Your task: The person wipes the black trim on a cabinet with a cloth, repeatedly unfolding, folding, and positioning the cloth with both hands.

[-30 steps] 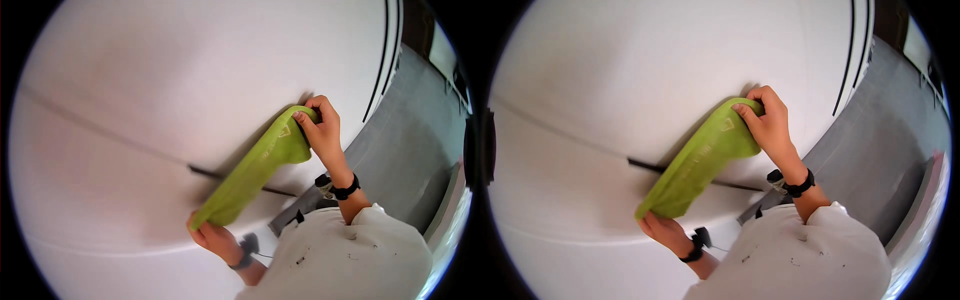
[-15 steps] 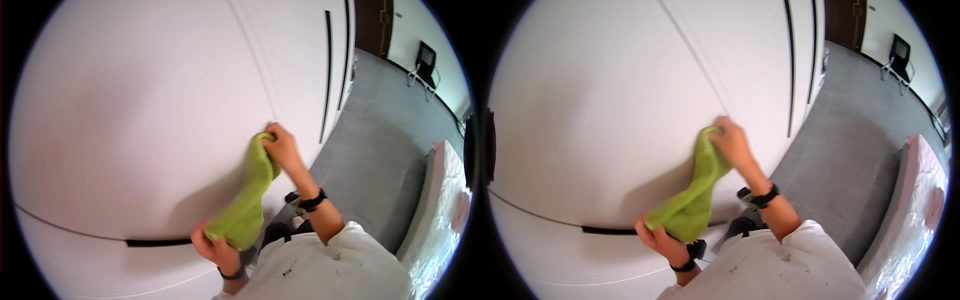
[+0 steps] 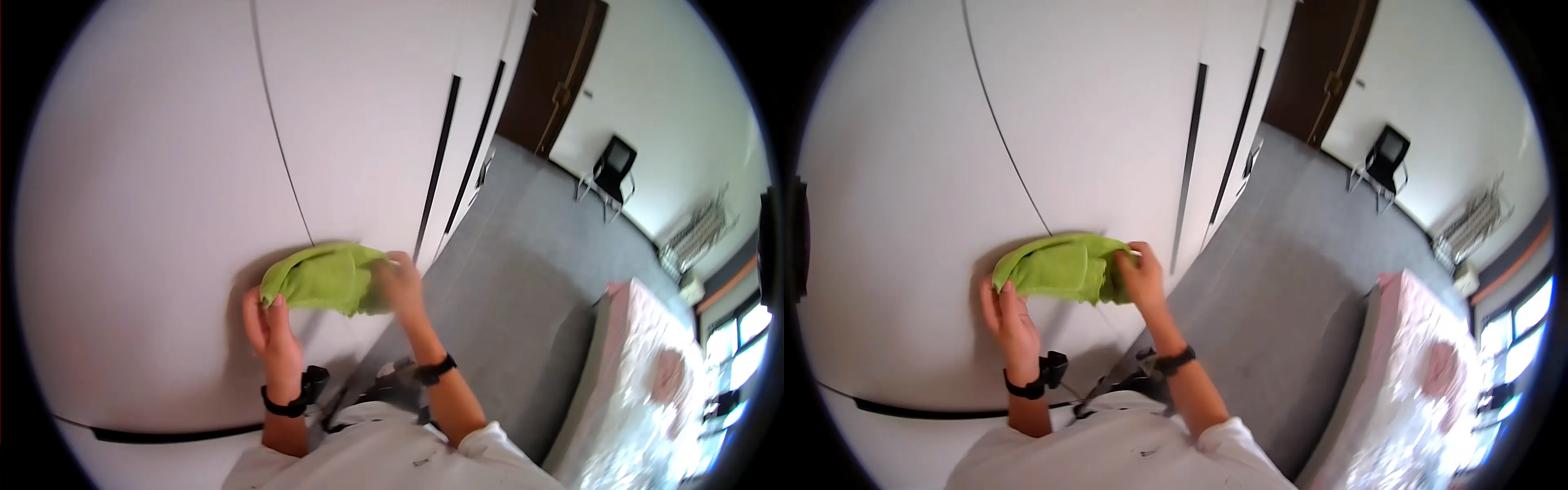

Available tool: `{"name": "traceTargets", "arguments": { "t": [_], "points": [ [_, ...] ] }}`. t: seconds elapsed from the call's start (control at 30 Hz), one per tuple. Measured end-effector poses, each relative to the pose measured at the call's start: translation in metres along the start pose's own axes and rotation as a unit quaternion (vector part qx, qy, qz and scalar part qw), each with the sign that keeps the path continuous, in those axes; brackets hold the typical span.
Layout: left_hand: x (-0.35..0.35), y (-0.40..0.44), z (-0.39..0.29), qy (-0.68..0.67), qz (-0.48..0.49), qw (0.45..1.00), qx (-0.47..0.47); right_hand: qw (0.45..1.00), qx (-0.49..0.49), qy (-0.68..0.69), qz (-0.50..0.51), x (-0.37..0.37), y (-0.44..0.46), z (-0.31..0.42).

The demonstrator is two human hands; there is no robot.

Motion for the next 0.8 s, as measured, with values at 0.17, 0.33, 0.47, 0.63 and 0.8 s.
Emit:
{"name": "traceTargets", "arguments": {
  "t": [0.17, 0.33, 0.47, 0.63, 0.8],
  "points": [
    [-0.044, 0.005, 0.059, 0.074, 0.056, 0.989, 0.116, 0.915, -0.086, 0.385, 0.084, 0.075, 0.005, -0.017],
    [-0.130, 0.036, 0.082, 0.248, 0.151, 0.957, 0.022, 0.886, 0.040, 0.462, 0.021, 0.139, 0.073, 0.023],
    [-0.178, 0.085, 0.101, 0.159, 0.174, 0.970, 0.058, 0.878, 0.146, 0.455, -0.005, 0.167, 0.150, 0.079],
    [-0.209, 0.137, 0.142, 0.163, 0.177, 0.970, 0.030, 0.930, 0.195, 0.312, -0.009, 0.176, 0.228, 0.130],
    [-0.249, 0.150, 0.123, 0.236, 0.211, 0.917, -0.244, 0.921, 0.259, 0.289, 0.023, 0.165, 0.279, 0.147]
  ]
}}
Point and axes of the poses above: each hand's wrist, its own y-axis towards the middle knuckle, its own x-axis out of the back of the hand, z = x × y, the point moved 10 cm from there along y, towards the middle knuckle, and after that the axes turned 11 degrees about z, right-handed, at the moved point
